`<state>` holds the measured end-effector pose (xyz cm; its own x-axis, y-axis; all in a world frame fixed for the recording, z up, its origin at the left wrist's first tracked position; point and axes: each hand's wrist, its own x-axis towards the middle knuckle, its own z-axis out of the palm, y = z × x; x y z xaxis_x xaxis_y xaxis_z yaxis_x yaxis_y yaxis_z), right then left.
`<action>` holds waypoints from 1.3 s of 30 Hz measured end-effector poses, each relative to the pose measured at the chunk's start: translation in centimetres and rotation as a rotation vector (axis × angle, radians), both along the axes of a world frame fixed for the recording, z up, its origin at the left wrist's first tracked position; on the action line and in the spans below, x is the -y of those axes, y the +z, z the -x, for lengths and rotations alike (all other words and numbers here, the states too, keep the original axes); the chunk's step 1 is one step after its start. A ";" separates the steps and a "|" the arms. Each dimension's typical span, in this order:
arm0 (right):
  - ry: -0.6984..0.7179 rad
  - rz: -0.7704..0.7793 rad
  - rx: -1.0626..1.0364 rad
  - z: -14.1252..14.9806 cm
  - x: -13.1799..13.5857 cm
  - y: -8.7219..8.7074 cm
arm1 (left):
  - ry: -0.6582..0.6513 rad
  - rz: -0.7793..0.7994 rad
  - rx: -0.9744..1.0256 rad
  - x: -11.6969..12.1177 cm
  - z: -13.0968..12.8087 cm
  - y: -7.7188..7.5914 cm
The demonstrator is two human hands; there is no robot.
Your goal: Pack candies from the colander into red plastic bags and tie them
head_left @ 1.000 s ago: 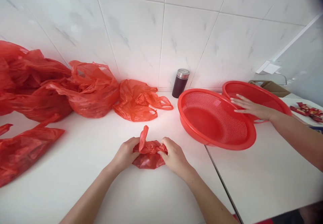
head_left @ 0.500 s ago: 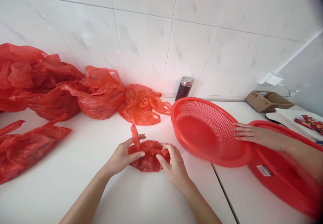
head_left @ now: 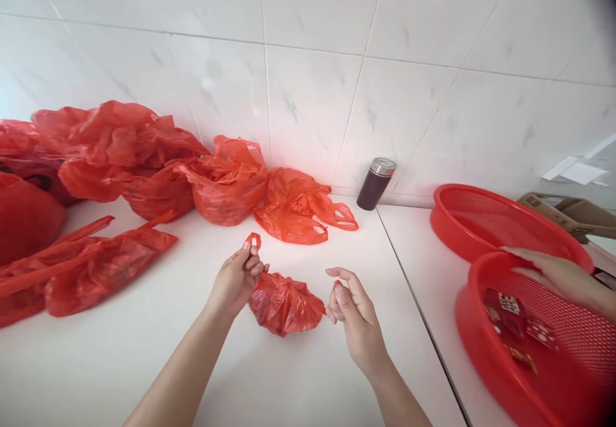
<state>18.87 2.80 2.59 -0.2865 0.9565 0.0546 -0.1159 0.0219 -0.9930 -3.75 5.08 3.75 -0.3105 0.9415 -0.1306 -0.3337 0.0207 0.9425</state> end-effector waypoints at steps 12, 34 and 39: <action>-0.148 -0.068 -0.016 -0.1 -2.2 2.3 | 0.081 0.117 -0.781 0.9 4.2 7.2; -0.203 -0.012 0.128 0.8 -2.2 0.3 | -0.283 0.544 -1.550 4.7 14.4 8.6; -0.173 -0.050 0.246 1.4 -2.8 -0.5 | 0.111 0.527 -1.642 5.7 17.8 9.0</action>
<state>17.45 5.64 2.05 -0.1301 0.9901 0.0518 0.1379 0.0698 -0.9880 -21.55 -0.62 12.71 -0.4796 0.8716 0.1012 0.8712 0.4593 0.1732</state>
